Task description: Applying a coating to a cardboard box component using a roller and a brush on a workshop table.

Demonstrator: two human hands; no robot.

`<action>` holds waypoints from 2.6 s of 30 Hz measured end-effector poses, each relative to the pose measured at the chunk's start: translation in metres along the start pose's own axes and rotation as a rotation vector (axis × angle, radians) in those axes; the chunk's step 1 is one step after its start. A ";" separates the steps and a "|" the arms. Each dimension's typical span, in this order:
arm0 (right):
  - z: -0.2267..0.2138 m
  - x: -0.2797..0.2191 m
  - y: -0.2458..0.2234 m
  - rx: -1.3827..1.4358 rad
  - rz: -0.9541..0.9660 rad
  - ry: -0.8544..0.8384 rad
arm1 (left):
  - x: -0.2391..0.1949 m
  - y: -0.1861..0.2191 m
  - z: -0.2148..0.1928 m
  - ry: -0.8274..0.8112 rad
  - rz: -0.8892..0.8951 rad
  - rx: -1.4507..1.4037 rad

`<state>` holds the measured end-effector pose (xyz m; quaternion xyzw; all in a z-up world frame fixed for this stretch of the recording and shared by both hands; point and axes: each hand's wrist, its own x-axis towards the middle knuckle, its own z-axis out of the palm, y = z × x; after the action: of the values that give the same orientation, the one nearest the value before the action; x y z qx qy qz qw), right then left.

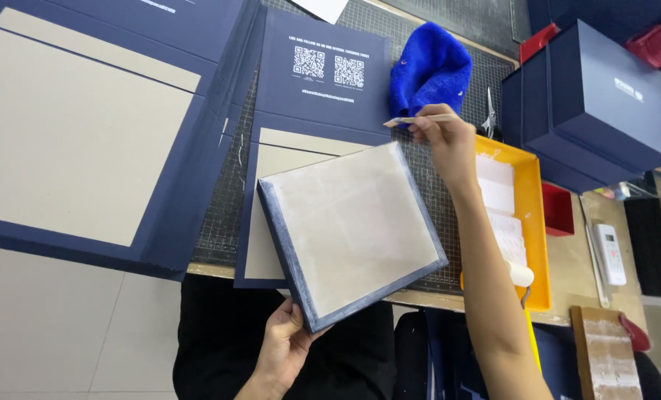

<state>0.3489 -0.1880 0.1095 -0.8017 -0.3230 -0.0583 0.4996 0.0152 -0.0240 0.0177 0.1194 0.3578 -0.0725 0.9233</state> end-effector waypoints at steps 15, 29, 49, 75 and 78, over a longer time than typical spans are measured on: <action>0.014 -0.018 -0.037 -0.215 0.166 0.110 | 0.000 -0.003 -0.001 -0.029 0.029 0.004; -0.002 -0.048 -0.029 -0.323 0.219 0.001 | 0.006 -0.008 -0.009 -0.050 0.063 0.025; 0.024 -0.039 -0.002 -0.407 -0.138 0.120 | 0.009 -0.005 -0.004 -0.045 0.000 -0.027; 0.001 -0.115 -0.022 -0.330 0.151 0.187 | 0.021 -0.017 -0.018 -0.090 0.045 -0.028; 0.009 -0.120 -0.044 -0.370 0.231 0.140 | 0.022 -0.019 -0.019 -0.087 0.048 -0.020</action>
<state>0.2270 -0.2227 0.0883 -0.9053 -0.1772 -0.1144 0.3687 0.0150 -0.0381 -0.0146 0.1154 0.3153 -0.0520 0.9405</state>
